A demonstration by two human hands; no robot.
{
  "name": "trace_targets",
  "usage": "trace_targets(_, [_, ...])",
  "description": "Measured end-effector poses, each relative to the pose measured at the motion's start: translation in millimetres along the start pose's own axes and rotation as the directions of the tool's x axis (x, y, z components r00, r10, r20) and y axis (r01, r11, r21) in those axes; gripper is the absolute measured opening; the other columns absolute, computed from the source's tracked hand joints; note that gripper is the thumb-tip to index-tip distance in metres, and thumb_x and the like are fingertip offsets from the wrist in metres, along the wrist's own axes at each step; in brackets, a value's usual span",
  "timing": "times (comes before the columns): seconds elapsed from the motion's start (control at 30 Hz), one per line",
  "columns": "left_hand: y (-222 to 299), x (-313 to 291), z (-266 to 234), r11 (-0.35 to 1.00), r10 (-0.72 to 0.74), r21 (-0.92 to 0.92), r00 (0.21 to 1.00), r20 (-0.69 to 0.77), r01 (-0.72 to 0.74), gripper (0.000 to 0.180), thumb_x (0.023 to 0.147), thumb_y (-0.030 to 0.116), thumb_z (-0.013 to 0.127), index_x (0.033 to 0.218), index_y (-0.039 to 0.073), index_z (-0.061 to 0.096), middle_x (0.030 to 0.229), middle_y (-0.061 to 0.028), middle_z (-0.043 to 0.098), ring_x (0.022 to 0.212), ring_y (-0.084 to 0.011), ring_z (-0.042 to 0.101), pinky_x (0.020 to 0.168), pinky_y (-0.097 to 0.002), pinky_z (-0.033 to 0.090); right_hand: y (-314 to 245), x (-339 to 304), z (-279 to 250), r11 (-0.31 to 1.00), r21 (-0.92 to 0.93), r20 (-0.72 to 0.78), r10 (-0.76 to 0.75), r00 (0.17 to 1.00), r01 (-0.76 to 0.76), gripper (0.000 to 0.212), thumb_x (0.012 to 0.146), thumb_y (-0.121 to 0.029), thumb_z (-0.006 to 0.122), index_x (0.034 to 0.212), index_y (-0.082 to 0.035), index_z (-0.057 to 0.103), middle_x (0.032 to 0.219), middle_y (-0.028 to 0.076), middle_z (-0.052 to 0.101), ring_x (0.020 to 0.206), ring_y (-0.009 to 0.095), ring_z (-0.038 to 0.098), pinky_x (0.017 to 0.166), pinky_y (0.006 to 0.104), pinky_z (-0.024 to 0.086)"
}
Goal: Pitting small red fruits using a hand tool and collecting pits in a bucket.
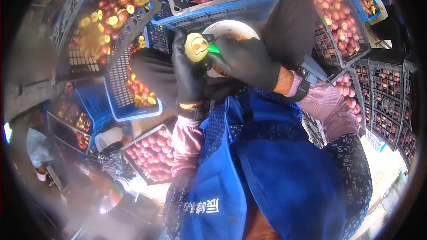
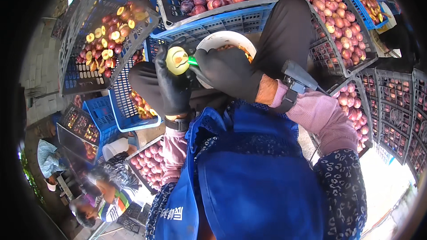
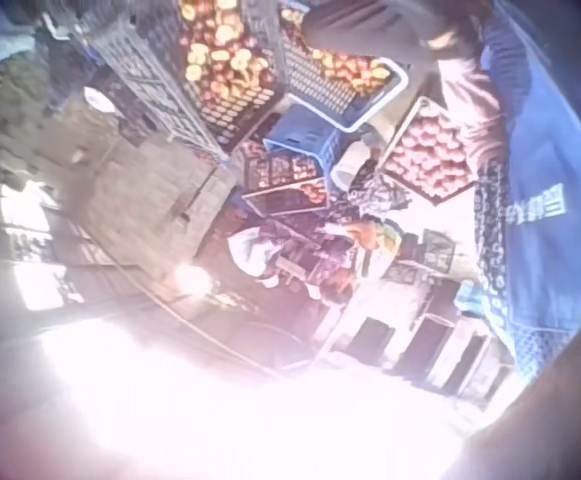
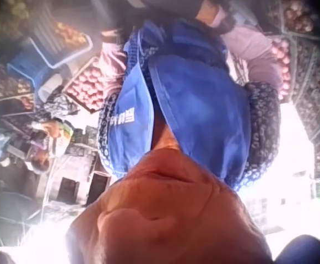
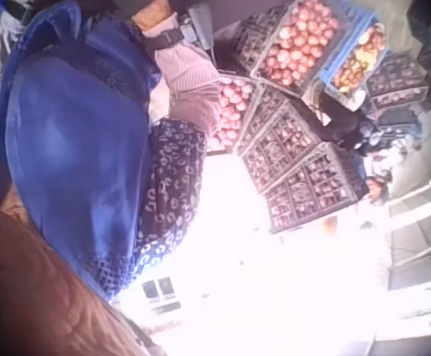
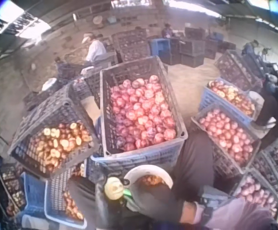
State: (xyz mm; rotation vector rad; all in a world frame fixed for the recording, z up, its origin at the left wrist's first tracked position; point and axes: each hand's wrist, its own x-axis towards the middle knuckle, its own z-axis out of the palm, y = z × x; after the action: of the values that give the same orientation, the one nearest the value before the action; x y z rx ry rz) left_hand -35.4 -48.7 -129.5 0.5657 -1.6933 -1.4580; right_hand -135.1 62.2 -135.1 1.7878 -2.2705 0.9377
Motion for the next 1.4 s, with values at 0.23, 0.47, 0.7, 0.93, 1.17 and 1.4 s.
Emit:
trace_targets(0.23, [17,-3,11,0.863,-0.383,-0.336,0.922,0.051,0.377,0.038,0.101,0.033,0.038,0.103,0.003,0.060,0.083,-0.0039,0.063,0.066,-0.0074,0.058,0.048,-0.0175,0.040,2,-10,-9,0.998,-0.021,0.113,-0.050,0.992,0.052,0.027,0.086,-0.030,0.064,0.091,-0.004,0.055,0.060,0.012,0.057,0.048,0.030,0.060,0.047,0.0390,0.048])
trace_targets(0.47, [1,5,9,0.777,-0.530,-0.326,0.839,0.121,0.538,0.033,0.098,0.029,0.041,0.097,0.002,0.060,0.084,-0.0062,0.063,0.069,-0.0114,0.060,0.057,-0.0229,0.047,2,-17,0,0.986,0.158,0.121,0.037,0.992,-0.056,0.033,0.090,-0.032,0.059,0.093,0.000,0.055,0.057,0.013,0.056,0.048,0.030,0.058,0.045,0.0420,0.045])
trace_targets(0.7, [-21,1,17,0.983,-0.185,0.016,0.975,0.120,0.185,0.031,0.100,0.028,0.037,0.100,0.003,0.055,0.084,-0.0082,0.061,0.076,-0.0155,0.060,0.070,-0.0278,0.050,3,-17,8,0.396,0.801,0.401,0.203,0.893,-0.449,0.038,0.097,-0.036,0.050,0.081,-0.002,0.055,0.057,0.007,0.052,0.047,0.018,0.050,0.048,0.0337,0.041])
trace_targets(0.93, [-29,1,34,0.764,-0.457,-0.432,0.874,0.161,0.479,0.035,0.101,0.032,0.037,0.100,0.002,0.056,0.084,-0.0071,0.061,0.077,-0.0152,0.059,0.074,-0.0279,0.049,18,-17,5,-0.210,0.527,0.850,0.164,0.501,-0.824,0.040,0.099,-0.035,0.044,0.085,0.000,0.059,0.061,0.004,0.054,0.055,0.015,0.053,0.057,0.0298,0.043])
trace_targets(1.17, [-67,-2,43,0.681,-0.425,-0.513,0.853,0.303,0.522,0.035,0.102,0.034,0.037,0.107,0.004,0.054,0.096,-0.0084,0.061,0.085,-0.0161,0.059,0.080,-0.0300,0.049,24,-33,28,0.529,0.719,0.322,0.324,0.890,-0.452,0.030,0.095,-0.029,0.054,0.097,0.000,0.061,0.078,0.023,0.063,0.068,0.039,0.062,0.067,0.0428,0.048])
trace_targets(1.4, [-68,-3,55,0.644,-0.542,-0.573,0.831,0.124,0.506,0.034,0.101,0.030,0.041,0.109,0.001,0.056,0.094,-0.0074,0.063,0.085,-0.0150,0.062,0.073,-0.0272,0.053,42,-38,20,0.767,0.506,0.330,0.250,0.910,-0.394,0.027,0.094,-0.029,0.054,0.097,-0.003,0.062,0.077,0.020,0.064,0.069,0.036,0.064,0.065,0.0426,0.049])
